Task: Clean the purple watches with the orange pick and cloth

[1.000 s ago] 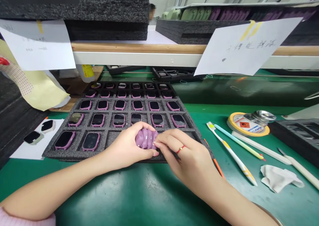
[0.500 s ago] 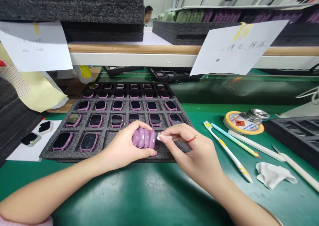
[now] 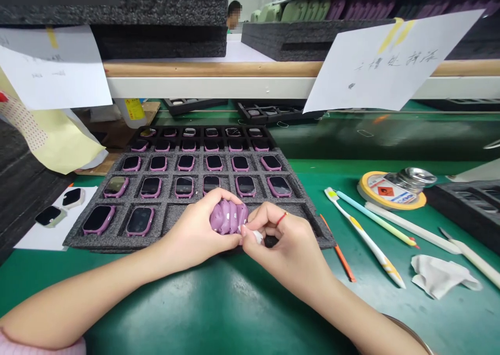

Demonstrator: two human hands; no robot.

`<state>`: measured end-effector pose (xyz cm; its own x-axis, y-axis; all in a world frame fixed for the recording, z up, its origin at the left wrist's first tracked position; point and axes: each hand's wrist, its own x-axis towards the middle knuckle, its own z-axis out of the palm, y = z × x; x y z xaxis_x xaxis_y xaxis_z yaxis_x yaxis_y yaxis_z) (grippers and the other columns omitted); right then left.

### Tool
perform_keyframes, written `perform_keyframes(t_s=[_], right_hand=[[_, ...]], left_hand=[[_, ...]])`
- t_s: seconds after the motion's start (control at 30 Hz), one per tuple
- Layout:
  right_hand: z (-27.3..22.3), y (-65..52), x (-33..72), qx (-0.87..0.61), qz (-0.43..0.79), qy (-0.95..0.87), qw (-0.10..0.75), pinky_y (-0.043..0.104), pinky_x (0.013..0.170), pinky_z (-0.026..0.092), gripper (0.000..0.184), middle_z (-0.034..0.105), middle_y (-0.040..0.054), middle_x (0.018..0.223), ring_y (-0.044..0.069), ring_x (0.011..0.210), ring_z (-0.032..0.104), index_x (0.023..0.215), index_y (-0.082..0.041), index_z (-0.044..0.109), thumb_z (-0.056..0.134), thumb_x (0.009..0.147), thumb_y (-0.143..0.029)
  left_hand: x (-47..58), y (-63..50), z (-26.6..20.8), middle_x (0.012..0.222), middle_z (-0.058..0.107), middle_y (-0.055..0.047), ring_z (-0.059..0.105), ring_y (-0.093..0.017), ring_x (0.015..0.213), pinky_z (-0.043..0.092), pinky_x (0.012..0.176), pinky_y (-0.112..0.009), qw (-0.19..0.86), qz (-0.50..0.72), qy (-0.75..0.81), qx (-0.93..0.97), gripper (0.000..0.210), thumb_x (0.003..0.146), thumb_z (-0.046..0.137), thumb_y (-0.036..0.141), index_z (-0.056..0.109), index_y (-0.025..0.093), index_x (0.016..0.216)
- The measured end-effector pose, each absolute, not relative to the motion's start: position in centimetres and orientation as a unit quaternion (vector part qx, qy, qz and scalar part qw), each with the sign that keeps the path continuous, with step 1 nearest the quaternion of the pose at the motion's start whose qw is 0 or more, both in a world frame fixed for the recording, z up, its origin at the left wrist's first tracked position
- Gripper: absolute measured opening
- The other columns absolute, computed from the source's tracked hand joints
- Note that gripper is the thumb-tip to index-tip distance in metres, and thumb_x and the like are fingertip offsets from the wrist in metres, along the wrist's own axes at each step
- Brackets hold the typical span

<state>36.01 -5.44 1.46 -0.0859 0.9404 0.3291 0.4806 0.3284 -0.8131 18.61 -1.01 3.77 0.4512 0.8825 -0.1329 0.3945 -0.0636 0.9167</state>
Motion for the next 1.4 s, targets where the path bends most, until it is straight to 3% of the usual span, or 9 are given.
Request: perform_keyframes(t_s=[0.23,0.67,0.87,1.13,1.4], right_hand=[[1.2,-5.4,35.9,-0.491,0.221,-0.709,0.455,0.024,0.051,0.051,0.014,0.059,-0.001,0.068,0.012,0.057,0.06,0.073,-0.021,0.053,0.06,0.084,-0.016],[1.2,-5.4,36.0,-0.467,0.185,-0.73,0.464,0.024,0.054,0.049,0.016,0.059,-0.0016,0.068,0.012,0.059,0.058,0.074,-0.022,0.053,0.06,0.085,-0.012],[1.2,-5.1,36.0,-0.457,0.156,-0.737,0.473,0.025,0.056,0.049,0.017,0.06,-0.0015,0.068,0.012,0.06,0.058,0.074,-0.021,0.055,0.06,0.086,-0.011],[1.5,-4.6,37.1,-0.453,0.305,-0.563,0.62,0.021,0.047,0.049,0.014,0.059,-0.0015,0.071,0.011,0.06,0.061,0.075,-0.021,0.058,0.068,0.083,-0.016],[1.1,-4.9,37.3,-0.428,0.214,-0.698,0.533,0.027,0.062,0.058,0.008,0.066,0.0011,0.077,0.015,0.069,0.067,0.085,-0.022,0.064,0.068,0.087,-0.015]], left_hand=[[18.6,-0.9,4.0,0.103,0.068,0.002,0.062,-0.019,0.092,0.049,0.084,-0.033,0.518,0.233,0.465,0.679,0.041,0.069,0.079,0.027,0.061,0.026,0.106],[18.6,-0.9,4.1,0.109,0.068,0.0,0.063,-0.02,0.099,0.049,0.087,-0.033,0.518,0.225,0.468,0.68,0.041,0.07,0.078,0.026,0.059,0.026,0.107],[18.5,-1.0,3.9,0.101,0.067,0.003,0.063,-0.018,0.091,0.049,0.082,-0.031,0.515,0.228,0.472,0.678,0.041,0.072,0.077,0.027,0.059,0.027,0.108],[18.3,-1.0,4.4,0.096,0.065,0.002,0.059,-0.019,0.089,0.047,0.08,-0.031,0.504,0.216,0.474,0.689,0.046,0.069,0.082,0.032,0.06,0.026,0.109],[18.3,-0.8,4.5,0.104,0.067,0.002,0.061,-0.02,0.097,0.047,0.085,-0.032,0.515,0.22,0.472,0.681,0.045,0.069,0.082,0.029,0.059,0.026,0.108]])
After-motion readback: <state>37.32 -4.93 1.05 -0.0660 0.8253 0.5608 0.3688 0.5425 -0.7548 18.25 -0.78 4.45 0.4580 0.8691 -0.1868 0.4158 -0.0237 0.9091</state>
